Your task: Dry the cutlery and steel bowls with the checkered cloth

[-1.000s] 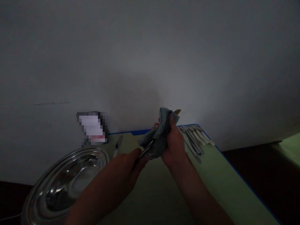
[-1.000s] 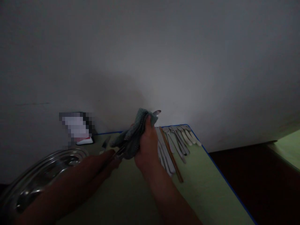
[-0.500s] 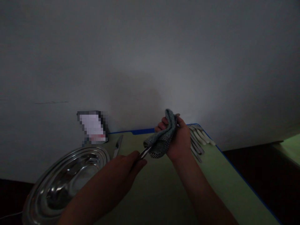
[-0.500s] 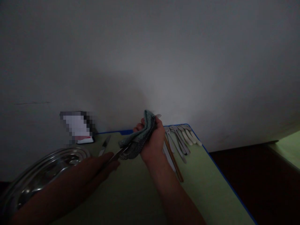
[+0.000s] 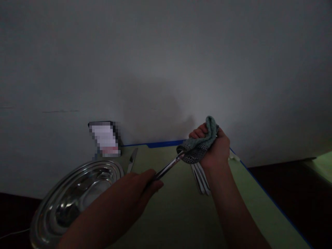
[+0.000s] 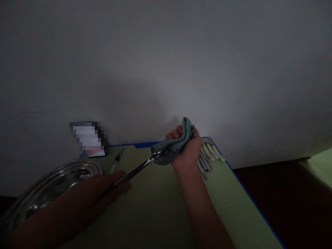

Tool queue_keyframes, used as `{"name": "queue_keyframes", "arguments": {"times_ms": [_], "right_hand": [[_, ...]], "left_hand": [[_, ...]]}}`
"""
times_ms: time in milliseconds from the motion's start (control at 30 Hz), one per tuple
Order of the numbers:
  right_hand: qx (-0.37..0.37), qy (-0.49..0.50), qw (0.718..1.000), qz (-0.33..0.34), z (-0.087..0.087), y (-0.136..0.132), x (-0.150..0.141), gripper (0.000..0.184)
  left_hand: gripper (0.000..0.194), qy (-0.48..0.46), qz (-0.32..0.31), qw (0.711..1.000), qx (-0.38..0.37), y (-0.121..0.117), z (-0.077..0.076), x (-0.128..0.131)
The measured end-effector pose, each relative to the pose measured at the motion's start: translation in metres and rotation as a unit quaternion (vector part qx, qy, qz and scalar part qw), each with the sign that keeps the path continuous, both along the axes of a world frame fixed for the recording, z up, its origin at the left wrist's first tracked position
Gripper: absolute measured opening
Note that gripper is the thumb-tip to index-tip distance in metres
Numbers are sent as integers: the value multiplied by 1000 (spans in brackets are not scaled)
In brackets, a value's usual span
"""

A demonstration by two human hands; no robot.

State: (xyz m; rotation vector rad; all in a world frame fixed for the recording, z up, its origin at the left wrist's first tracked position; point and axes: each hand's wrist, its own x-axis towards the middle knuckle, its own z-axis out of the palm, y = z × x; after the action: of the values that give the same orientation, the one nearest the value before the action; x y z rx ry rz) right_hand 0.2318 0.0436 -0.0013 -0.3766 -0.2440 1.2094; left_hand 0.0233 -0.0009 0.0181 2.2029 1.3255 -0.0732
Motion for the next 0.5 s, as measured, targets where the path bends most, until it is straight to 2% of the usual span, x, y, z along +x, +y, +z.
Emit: {"name": "queue_keyframes", "arguments": {"times_ms": [167,367,500], "right_hand": [[25,-3,999,-21,1,-1,0,26],[-11,-40,999,-23,1,2,-16,26],[-24,-1,1000,-13,0,2,-24,30]], "left_hand": [[39,12,-7,1000,6,-1,3,-1],[40,22,-7,1000,21,0,-3,2],[38,31,-11,999,16,1,-3,4]]}}
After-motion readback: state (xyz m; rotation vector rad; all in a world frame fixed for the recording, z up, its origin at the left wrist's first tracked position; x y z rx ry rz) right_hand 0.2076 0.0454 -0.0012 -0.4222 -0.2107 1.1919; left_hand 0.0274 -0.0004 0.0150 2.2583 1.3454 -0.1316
